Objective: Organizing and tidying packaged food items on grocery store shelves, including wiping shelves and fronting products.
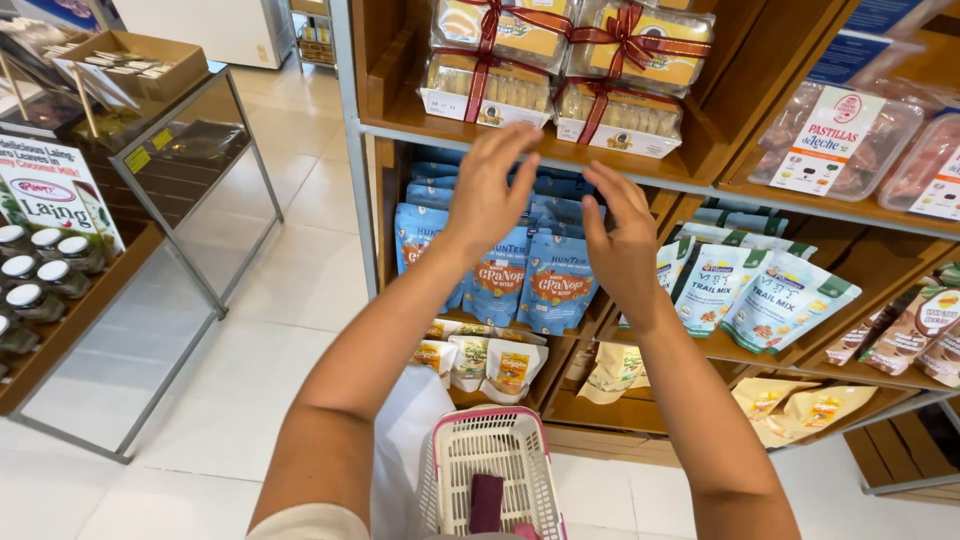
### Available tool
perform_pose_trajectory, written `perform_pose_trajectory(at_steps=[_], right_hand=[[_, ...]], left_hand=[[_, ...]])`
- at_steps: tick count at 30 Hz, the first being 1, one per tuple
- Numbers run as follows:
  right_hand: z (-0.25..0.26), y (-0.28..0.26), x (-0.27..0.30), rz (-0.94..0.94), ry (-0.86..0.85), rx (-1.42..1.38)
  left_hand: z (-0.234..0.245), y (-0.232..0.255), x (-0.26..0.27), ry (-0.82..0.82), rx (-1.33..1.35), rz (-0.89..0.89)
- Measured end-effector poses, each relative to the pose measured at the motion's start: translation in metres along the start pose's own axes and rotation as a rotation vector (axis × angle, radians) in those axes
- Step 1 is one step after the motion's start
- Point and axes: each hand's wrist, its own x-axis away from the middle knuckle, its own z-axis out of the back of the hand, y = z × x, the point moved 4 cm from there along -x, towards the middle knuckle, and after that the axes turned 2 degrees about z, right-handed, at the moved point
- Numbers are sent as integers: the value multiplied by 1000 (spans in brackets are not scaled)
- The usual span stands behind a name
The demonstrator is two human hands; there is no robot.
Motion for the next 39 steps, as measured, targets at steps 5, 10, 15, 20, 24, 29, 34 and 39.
perform_pose_trajectory(at_steps=[5, 10, 15, 20, 24, 29, 34, 39], right_hand=[[-29, 14, -28, -48, -75, -125], [-77, 58, -74, -325, -44, -215], [-100, 86, -109, -542, -22, -543], [-116, 114, -111, -470, -18, -579], [-112, 101, -112, -495, -39, -462], [-106, 83, -111, -570, -41, -405], [-107, 86, -111, -619, -44, -400], [-105, 80, -111, -596, -74, -375]], left_hand=[[25, -43, -42, 126, -129, 11], [44, -91, -76, 220, -223, 33], [42, -124, -92, 188, -235, 81], [42, -140, -101, 126, -192, 175], [39, -145, -103, 85, -167, 201], [46, -126, -105, 41, -76, 349], [40, -140, -106, 25, -59, 365], [39, -139, -102, 47, -11, 303]])
